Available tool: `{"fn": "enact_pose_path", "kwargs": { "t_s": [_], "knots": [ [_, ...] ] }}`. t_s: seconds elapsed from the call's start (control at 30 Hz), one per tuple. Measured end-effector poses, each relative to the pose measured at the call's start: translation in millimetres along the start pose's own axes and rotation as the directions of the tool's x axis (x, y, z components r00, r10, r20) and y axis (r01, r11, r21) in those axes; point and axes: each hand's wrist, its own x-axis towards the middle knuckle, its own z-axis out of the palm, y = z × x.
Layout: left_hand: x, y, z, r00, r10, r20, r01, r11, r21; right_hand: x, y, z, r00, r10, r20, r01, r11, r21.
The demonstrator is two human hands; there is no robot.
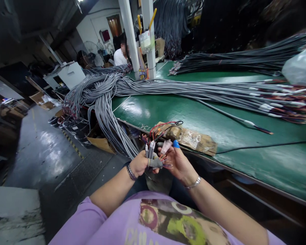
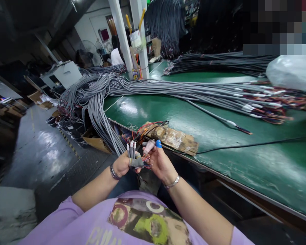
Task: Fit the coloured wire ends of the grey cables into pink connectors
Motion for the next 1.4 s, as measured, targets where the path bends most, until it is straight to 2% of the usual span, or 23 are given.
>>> {"fn": "enact_pose_path", "kwargs": {
  "t_s": [0.27,0.53,0.63,0.77,0.83,0.93,1.03,1.1,1.17,1.27,1.33,1.4],
  "knots": [
    [-13,3,10.7,0.992,0.112,-0.057,-0.112,0.994,0.0,-3,0,-4,0.997,-0.076,-0.008,0.075,0.993,-0.096],
    [-4,7,12.1,0.993,0.101,-0.057,-0.103,0.994,-0.03,3,6,-14,0.976,-0.218,-0.018,0.208,0.952,-0.224],
    [-2,7,12.7,0.994,0.085,-0.062,-0.088,0.995,-0.043,7,8,-17,0.989,-0.148,0.007,0.147,0.97,-0.194],
    [-1,7,13.8,0.995,0.081,-0.065,-0.085,0.994,-0.068,11,8,-17,0.993,-0.025,0.114,0.039,0.991,-0.126],
    [-1,8,13.8,0.995,0.076,-0.071,-0.081,0.994,-0.072,12,8,-15,0.992,-0.013,0.128,0.029,0.992,-0.127],
    [-3,9,13.1,0.994,0.081,-0.068,-0.086,0.994,-0.073,10,8,-13,0.989,-0.139,0.045,0.145,0.967,-0.209],
    [-4,7,11.7,0.994,0.088,-0.06,-0.092,0.994,-0.062,8,9,-13,0.94,-0.34,-0.024,0.31,0.882,-0.354],
    [-4,5,10.6,0.996,0.082,-0.047,-0.084,0.996,-0.044,7,9,-13,0.926,-0.375,-0.035,0.333,0.859,-0.388],
    [-2,2,9.6,0.997,0.069,-0.036,-0.07,0.997,-0.031,8,10,-14,0.949,-0.314,-0.031,0.286,0.898,-0.335],
    [1,0,9.1,0.997,0.072,-0.038,-0.074,0.996,-0.044,10,9,-15,0.99,-0.141,0.002,0.139,0.975,-0.17],
    [2,1,9.3,0.996,0.084,-0.037,-0.086,0.995,-0.055,11,8,-14,0.998,-0.064,0.022,0.065,0.995,-0.08],
    [2,1,9.5,0.995,0.087,-0.044,-0.09,0.994,-0.055,11,8,-12,0.999,-0.038,0.032,0.039,0.999,-0.032]
  ]
}}
